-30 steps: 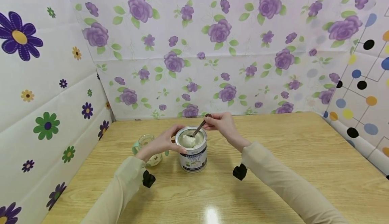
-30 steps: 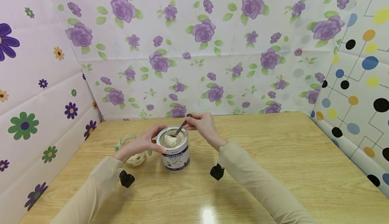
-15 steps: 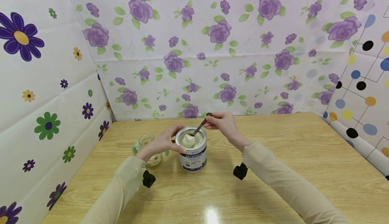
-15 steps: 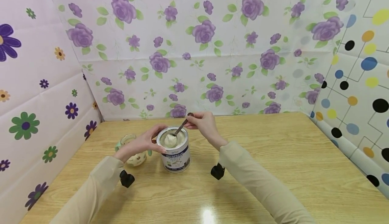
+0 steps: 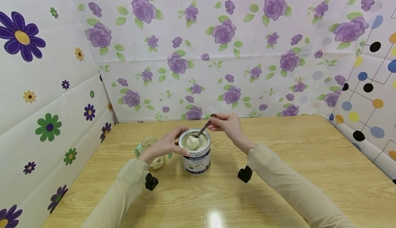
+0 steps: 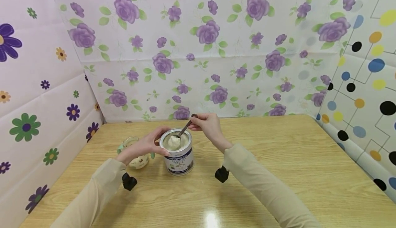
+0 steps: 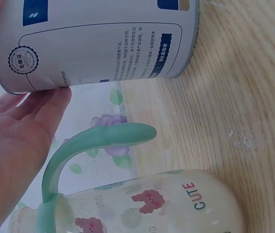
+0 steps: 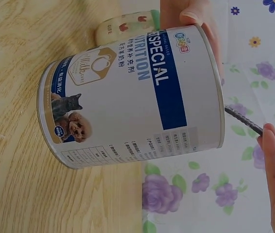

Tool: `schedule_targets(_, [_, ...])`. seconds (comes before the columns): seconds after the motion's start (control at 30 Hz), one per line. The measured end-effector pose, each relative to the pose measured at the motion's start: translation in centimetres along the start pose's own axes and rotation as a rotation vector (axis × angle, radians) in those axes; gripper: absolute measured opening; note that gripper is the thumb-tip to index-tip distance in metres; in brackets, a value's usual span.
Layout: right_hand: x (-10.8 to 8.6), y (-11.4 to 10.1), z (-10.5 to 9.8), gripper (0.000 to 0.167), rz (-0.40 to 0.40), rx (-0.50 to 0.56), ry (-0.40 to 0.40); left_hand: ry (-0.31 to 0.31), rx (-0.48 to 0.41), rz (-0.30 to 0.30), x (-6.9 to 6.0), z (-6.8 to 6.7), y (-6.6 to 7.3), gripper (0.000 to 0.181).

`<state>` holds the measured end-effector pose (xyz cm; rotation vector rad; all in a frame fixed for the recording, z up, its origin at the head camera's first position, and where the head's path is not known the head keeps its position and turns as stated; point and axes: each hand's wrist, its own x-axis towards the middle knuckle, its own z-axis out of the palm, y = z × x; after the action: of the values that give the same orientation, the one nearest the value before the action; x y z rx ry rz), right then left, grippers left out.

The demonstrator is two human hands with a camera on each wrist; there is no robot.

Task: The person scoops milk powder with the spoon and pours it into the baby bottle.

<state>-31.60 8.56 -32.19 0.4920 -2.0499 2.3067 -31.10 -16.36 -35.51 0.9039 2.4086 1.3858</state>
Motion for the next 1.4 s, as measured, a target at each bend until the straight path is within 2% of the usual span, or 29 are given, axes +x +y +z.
schedule_targets(0.87, [-0.23, 0.14, -0.34, 0.02, -0.038, 0.002, -0.008, -0.008, -0.013, -0.006, -0.18, 0.03, 0.13, 0.087])
schedule_targets(1.4, [-0.15, 0.09, -0.5, 0.019, -0.038, 0.008, 0.03, -0.011, -0.004, -0.013, -0.1, -0.03, 0.01, 0.086])
